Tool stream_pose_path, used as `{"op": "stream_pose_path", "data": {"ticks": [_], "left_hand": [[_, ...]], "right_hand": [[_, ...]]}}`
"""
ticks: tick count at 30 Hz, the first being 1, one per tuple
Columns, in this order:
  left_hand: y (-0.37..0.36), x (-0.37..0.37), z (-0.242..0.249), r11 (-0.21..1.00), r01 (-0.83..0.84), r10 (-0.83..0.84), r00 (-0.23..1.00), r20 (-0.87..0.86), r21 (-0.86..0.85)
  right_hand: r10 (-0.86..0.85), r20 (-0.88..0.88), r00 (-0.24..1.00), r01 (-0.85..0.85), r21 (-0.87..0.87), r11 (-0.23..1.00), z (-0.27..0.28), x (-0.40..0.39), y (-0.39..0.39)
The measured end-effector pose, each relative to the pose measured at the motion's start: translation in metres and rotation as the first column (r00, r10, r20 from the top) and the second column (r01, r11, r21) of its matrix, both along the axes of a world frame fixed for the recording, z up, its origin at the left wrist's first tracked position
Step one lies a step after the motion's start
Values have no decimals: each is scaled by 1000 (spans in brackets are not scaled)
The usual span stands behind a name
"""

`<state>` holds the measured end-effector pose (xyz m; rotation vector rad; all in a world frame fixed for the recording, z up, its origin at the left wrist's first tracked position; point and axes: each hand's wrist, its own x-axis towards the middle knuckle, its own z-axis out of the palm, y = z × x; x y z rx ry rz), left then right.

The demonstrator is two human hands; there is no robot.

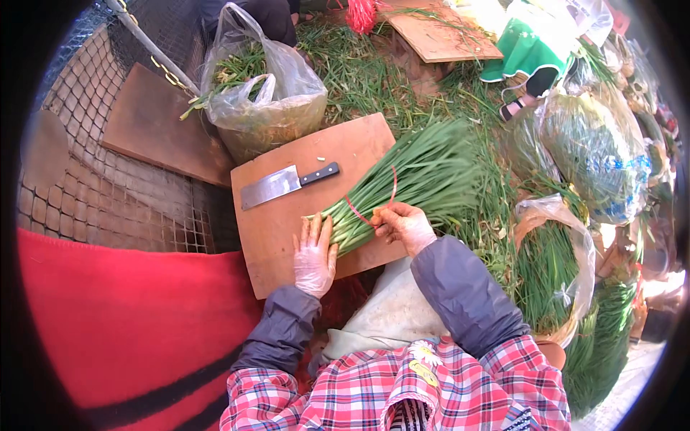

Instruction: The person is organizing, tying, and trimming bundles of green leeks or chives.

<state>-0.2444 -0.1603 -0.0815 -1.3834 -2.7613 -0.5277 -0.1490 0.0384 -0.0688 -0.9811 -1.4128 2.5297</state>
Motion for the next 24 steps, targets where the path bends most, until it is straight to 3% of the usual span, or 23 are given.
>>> {"op": "stream_pose_path", "data": {"ticks": [3,7,9,11,14,17,21,24], "left_hand": [[-6,9,10,998,40,-43,997,-60,-48],[6,-18,70,975,222,-223,974,-34,-32],[32,-37,98,972,232,-233,972,-32,-18],[59,-58,89,916,392,-397,915,65,85],[85,-84,44,768,640,-630,763,142,-31],[103,-97,31,672,738,-713,666,220,-56],[130,-84,45,660,673,-607,740,290,-334],[129,-79,43,813,543,-468,824,320,-210]], "right_hand": [[-6,98,995,11,-49,999,-15,2,5],[105,189,976,-111,17,994,-18,1,12],[74,158,985,-75,-3,997,-26,2,11],[64,174,983,-61,-20,998,-24,5,11],[56,188,981,-53,-20,998,-14,5,12],[70,205,976,-73,4,997,-14,6,13],[113,210,971,-115,-6,993,-16,3,18],[116,190,975,-111,-35,993,-12,5,20]]}}
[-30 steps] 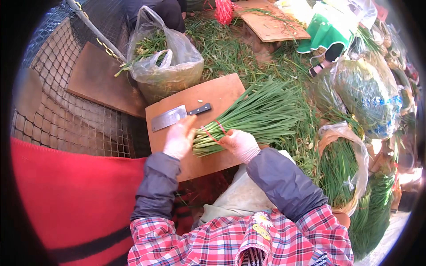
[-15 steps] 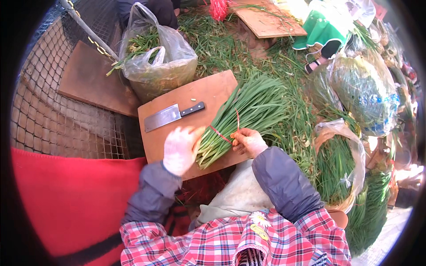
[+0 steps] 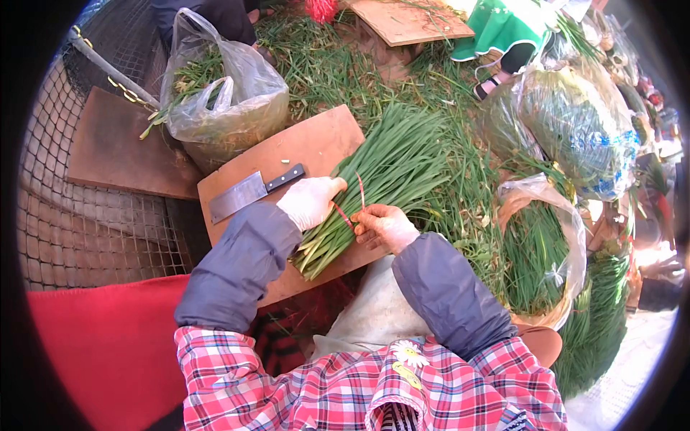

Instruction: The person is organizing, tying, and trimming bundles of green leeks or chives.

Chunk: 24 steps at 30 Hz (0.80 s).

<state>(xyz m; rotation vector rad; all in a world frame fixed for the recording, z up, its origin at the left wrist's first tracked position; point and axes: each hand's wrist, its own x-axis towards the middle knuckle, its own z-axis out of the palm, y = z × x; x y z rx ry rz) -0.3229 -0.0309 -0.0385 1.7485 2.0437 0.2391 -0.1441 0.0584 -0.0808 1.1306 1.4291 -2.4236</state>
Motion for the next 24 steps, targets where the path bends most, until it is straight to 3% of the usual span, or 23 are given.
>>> {"op": "stream_pose_path", "data": {"ticks": [2,5,6,9,11,13,17,18,19,20,21,22,23,24], "left_hand": [[-8,13,17,989,-140,143,988,64,-46],[-28,51,20,936,-300,319,944,-86,184],[-29,62,11,934,-341,351,932,-92,103],[-32,87,-10,898,-438,413,867,-279,-31],[-36,90,-21,869,-494,471,834,-287,-10],[-39,83,-31,828,-558,547,782,-298,55],[-40,76,-59,838,-541,529,778,-339,69],[-41,75,-81,774,-600,613,790,-2,202],[-46,77,-109,669,-684,597,728,338,292],[-47,81,-109,656,-710,551,683,480,257],[-47,84,-108,643,-735,497,614,613,215],[-48,87,-107,631,-758,440,527,727,168],[-49,87,-91,784,-602,567,793,222,148],[-49,88,-74,898,-438,427,834,-349,50]], "right_hand": [[-49,-65,997,46,-51,998,6,7,-3],[-159,-175,972,139,-123,983,11,12,-8],[-149,-273,950,118,-126,985,1,13,-10],[-27,-330,944,77,138,987,-3,19,-19],[172,-237,956,-10,561,828,-7,33,-30],[372,-154,915,-35,890,455,14,41,-38],[533,22,846,-256,893,369,39,27,-43],[474,-106,874,-183,831,524,46,22,-41],[384,-295,875,4,798,603,39,8,-42],[303,-361,882,31,687,726,68,-15,-32],[339,-212,917,-120,662,740,77,-43,-27],[305,-234,923,-70,678,732,68,-65,-30],[177,-275,945,-28,471,882,55,-88,-24],[16,-284,959,55,240,969,43,-110,-17]]}}
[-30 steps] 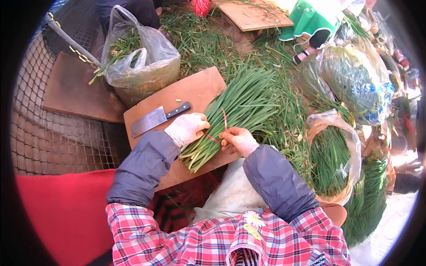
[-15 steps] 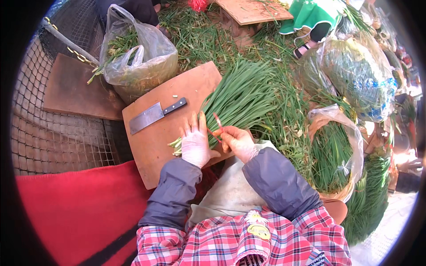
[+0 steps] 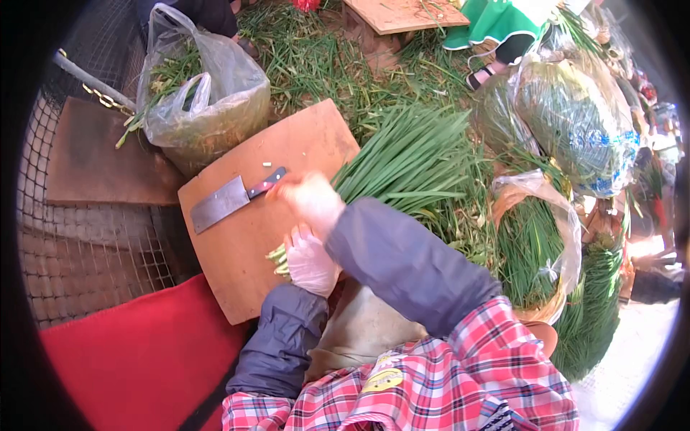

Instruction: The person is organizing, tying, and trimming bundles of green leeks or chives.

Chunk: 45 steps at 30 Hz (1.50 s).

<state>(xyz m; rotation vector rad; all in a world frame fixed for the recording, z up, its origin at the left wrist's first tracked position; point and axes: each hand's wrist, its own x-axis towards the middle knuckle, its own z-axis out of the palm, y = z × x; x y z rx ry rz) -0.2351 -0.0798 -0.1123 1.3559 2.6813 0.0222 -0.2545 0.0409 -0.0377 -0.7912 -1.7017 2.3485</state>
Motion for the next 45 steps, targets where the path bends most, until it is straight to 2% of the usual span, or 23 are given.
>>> {"op": "stream_pose_path", "data": {"ticks": [3,6,8,10,11,13,14,16,18,21,24,26,27,30,32,33,35,36,39,40,41,42,45], "left_hand": [[9,0,2,995,7,3,996,-94,100],[11,-1,24,985,17,-12,1000,-28,171],[9,3,27,990,1,1,1000,-13,142],[1,4,26,979,15,-12,1000,-15,205],[1,2,28,984,14,-18,1000,24,180],[2,-1,35,992,2,-14,995,97,128],[0,-2,37,992,14,-29,993,118,127],[-8,-6,38,987,53,-69,992,105,149],[-16,-11,50,997,55,-61,989,134,53],[-56,-25,64,998,55,-57,994,95,15],[-107,-42,76,947,-101,104,995,9,305],[-130,-42,81,718,-483,242,849,470,502],[-135,-41,84,577,-677,214,665,716,456],[-112,-25,90,472,-766,-256,354,899,436],[-97,-50,71,323,-725,-559,373,740,609],[-87,-62,65,236,-706,-688,364,628,668],[-85,-64,123,278,-768,-596,333,731,577],[-87,-64,144,240,-824,-586,299,753,513],[-136,-82,165,224,-858,-573,268,775,463],[-162,-93,166,272,-815,-505,332,797,512],[-186,-103,167,323,-768,-437,397,807,552],[-213,-110,170,394,-712,-330,480,813,581],[-232,-115,189,563,-617,-180,558,810,550]], "right_hand": [[-143,195,970,158,-60,986,-50,-33,15],[-2,213,977,6,-21,1000,-45,-24,29],[330,143,933,-352,178,919,-5,1,42],[498,99,861,-444,625,642,28,26,59],[470,228,853,-477,707,521,42,41,70],[365,492,790,-573,804,157,56,66,88],[249,590,768,-562,808,-179,42,78,87],[133,548,826,-415,749,-517,-9,90,72],[143,403,904,-282,813,-510,-62,90,59],[173,684,709,-642,727,-243,-16,82,56],[148,404,903,-398,915,-68,-8,98,56],[104,275,956,-282,958,53,13,106,55],[76,238,968,-247,953,173,24,105,52],[46,34,998,-52,868,494,42,100,38],[102,-47,994,-56,579,813,61,88,14],[133,-60,989,-81,530,844,67,82,-1],[220,-102,970,-159,415,896,73,68,-39],[210,-43,977,-161,500,851,82,63,-57],[519,-235,822,-478,210,853,28,39,-68],[542,-165,824,-433,435,790,6,30,-60],[550,-87,831,-379,635,674,-6,22,-48],[446,517,731,-672,660,337,17,9,-33],[186,292,938,-285,956,-66,-49,-26,-29]]}}
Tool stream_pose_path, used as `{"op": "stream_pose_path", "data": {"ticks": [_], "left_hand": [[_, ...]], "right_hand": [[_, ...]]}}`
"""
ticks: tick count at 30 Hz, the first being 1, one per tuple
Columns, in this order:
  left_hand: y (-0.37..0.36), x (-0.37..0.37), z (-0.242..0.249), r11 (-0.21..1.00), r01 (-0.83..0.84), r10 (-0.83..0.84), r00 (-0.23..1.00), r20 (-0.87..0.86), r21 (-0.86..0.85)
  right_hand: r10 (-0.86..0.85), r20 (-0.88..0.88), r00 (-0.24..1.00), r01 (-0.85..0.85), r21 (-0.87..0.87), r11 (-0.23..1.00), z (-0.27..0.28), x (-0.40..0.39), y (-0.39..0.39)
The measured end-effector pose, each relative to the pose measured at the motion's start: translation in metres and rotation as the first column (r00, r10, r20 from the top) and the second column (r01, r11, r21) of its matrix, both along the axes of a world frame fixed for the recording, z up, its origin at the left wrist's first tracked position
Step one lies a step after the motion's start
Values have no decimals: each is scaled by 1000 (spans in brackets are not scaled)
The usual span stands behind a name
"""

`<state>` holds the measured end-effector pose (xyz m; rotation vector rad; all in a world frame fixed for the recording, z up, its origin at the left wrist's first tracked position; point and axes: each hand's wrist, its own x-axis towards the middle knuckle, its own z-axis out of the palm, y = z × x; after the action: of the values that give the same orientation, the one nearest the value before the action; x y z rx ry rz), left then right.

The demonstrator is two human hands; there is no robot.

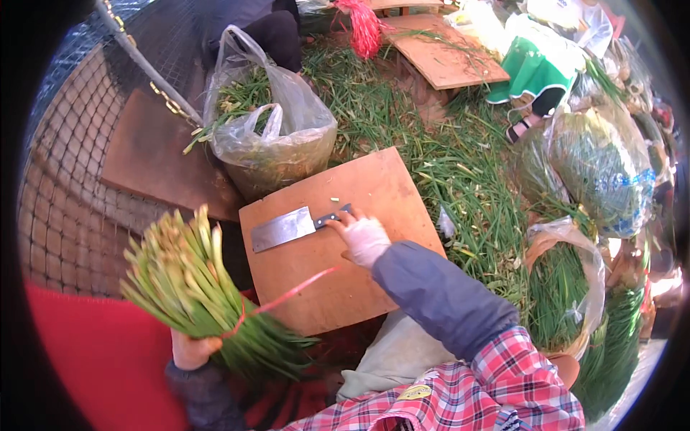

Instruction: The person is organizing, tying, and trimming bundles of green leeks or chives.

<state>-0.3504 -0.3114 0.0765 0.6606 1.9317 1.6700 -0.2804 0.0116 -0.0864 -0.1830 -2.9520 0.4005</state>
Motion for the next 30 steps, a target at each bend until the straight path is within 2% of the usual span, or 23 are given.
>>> {"op": "stream_pose_path", "data": {"ticks": [1,3,5,6,7,9,10,12,14,16,18,20,21,22,23,25,26,27,28,30], "left_hand": [[6,-2,8,998,33,-34,999,-4,-48],[34,6,23,984,42,-22,993,114,-175],[51,4,19,958,73,-12,976,216,-278],[52,-1,8,943,72,-33,992,123,-325],[50,-6,-6,928,64,-55,998,33,-368],[58,-9,-28,922,42,-105,984,-145,-384],[68,-9,-33,911,56,-140,974,-178,-409],[89,-10,-39,887,83,-214,946,-244,-454],[116,-8,-40,841,128,-339,882,-327,-526],[144,-4,-40,788,149,-451,800,-395,-598],[175,6,-50,776,106,-532,639,-555,-622],[204,13,-77,747,116,-586,579,-567,-654],[218,17,-93,702,111,-630,558,-541,-704],[231,22,-110,654,100,-670,537,-512,-750],[243,26,-127,516,94,-726,575,-377,-852],[252,27,-125,578,92,-731,501,-464,-811],[252,27,-123,603,86,-727,469,-502,-793],[256,33,-117,572,119,-739,503,-447,-811],[265,40,-112,605,103,-710,518,-477,-789],[285,53,-107,673,74,-642,551,-532,-736]], "right_hand": [[14,-76,997,-9,72,997,-20,-17,-4],[63,-218,974,-14,217,976,-52,-46,-14],[10,3,1000,-10,49,999,-59,-49,-11],[2,121,993,2,-36,999,-61,-47,-10],[-22,153,988,17,31,999,-57,-38,-5],[-36,210,977,32,24,999,-53,-15,6],[-49,232,971,43,28,999,-52,-2,16],[-132,182,974,126,46,991,-62,32,52],[-317,358,878,304,92,948,-50,66,96],[-505,250,826,531,-42,847,-30,110,133],[-591,97,801,599,-122,792,-41,160,161],[-619,139,773,619,-378,689,-20,187,167],[-648,198,735,602,-632,489,20,192,152],[-630,151,762,499,-758,421,25,204,146],[-611,96,786,412,-818,401,30,211,135],[-511,228,829,475,-770,427,62,218,123],[-530,140,836,411,-801,436,56,218,116],[-528,148,836,446,-744,498,57,217,110],[-529,159,834,481,-679,555,61,216,102],[-518,148,843,466,-683,562,78,209,84]]}}
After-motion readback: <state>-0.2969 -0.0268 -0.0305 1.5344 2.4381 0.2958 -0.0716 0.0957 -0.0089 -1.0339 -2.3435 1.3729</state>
